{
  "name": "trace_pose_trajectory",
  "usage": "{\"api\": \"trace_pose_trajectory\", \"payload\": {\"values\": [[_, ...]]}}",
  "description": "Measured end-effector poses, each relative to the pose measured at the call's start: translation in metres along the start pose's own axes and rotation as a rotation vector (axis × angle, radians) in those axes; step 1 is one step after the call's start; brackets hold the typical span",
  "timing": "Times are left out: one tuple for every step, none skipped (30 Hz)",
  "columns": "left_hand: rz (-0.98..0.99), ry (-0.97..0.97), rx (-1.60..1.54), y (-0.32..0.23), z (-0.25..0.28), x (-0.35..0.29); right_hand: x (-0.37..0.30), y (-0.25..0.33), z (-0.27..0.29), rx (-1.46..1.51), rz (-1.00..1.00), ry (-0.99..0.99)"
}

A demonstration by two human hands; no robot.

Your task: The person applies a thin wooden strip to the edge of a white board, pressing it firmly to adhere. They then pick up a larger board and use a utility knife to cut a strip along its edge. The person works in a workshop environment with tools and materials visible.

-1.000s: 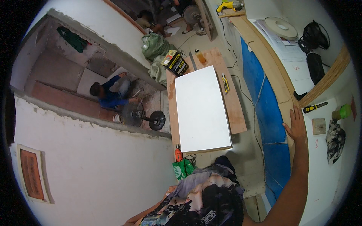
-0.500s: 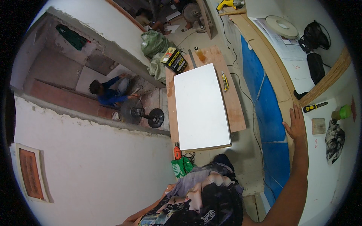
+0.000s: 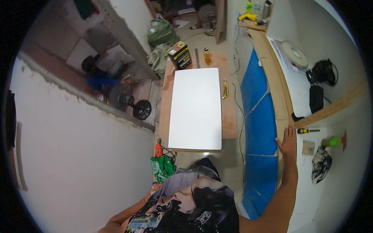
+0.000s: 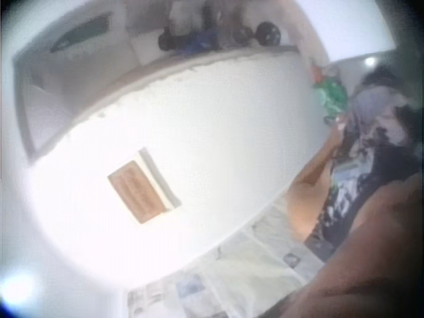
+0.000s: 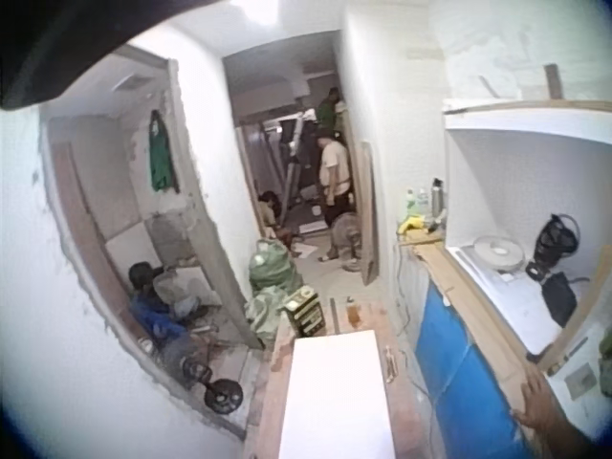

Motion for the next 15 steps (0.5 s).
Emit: {"api": "trace_pose_trajectory", "payload": {"values": [[0.152, 0.010, -0.086, -0.017, 0.004, 0.009, -0.004, 0.012, 0.001, -0.090, -0.057, -0.021], [0.108, -0.019, -0.076, -0.021, 0.004, 0.010, -0.008, 0.030, 0.000, -0.174, -0.106, -0.047], [0.065, -0.045, -0.065, -0.023, 0.003, 0.009, -0.022, 0.053, -0.008, -0.035, -0.108, -0.083], [0.027, -0.064, -0.052, -0.025, 0.002, 0.005, -0.047, 0.082, -0.013, 0.108, -0.113, -0.107], [-0.008, -0.098, 0.011, -0.029, 0.000, -0.002, -0.070, 0.125, -0.001, 0.267, -0.064, -0.117], [0.013, -0.099, 0.001, -0.023, -0.003, -0.009, -0.109, 0.156, -0.013, 0.420, -0.105, 0.041], [0.031, -0.102, -0.006, -0.015, -0.006, -0.016, -0.146, 0.183, -0.024, 0.648, -0.111, 0.325], [0.039, -0.095, -0.019, -0.009, -0.007, -0.018, -0.196, 0.205, -0.049, 0.875, -0.131, 0.499], [0.069, -0.121, -0.026, -0.009, -0.008, -0.021, -0.223, 0.236, -0.049, 1.005, -0.140, 0.732], [0.080, -0.119, -0.042, -0.007, -0.006, -0.015, -0.252, 0.263, -0.041, 1.101, -0.169, 0.911], [0.104, -0.134, -0.053, -0.008, -0.005, -0.016, -0.262, 0.292, -0.023, 1.176, -0.162, 1.057], [0.075, -0.134, -0.043, -0.012, -0.001, -0.014, -0.260, 0.315, -0.001, 1.235, -0.124, 1.130], [0.041, -0.132, -0.032, -0.016, 0.006, -0.007, -0.252, 0.336, 0.024, 1.289, -0.082, 1.186], [0.008, -0.130, -0.022, -0.019, 0.009, -0.003, -0.241, 0.354, 0.050, 1.334, -0.036, 1.213], [0.037, -0.157, -0.092, -0.012, 0.005, -0.011, -0.225, 0.368, 0.074, 1.372, 0.033, 1.247]]}}
Point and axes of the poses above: each hand's wrist, its own x-axis towards the middle knuckle, its own z-axis out of the back of the hand, y = z × x, the point moved 3 cm from there along x, towards the middle knuckle, and after that the axes turned 10 degrees about -x, right-handed, at the moved point
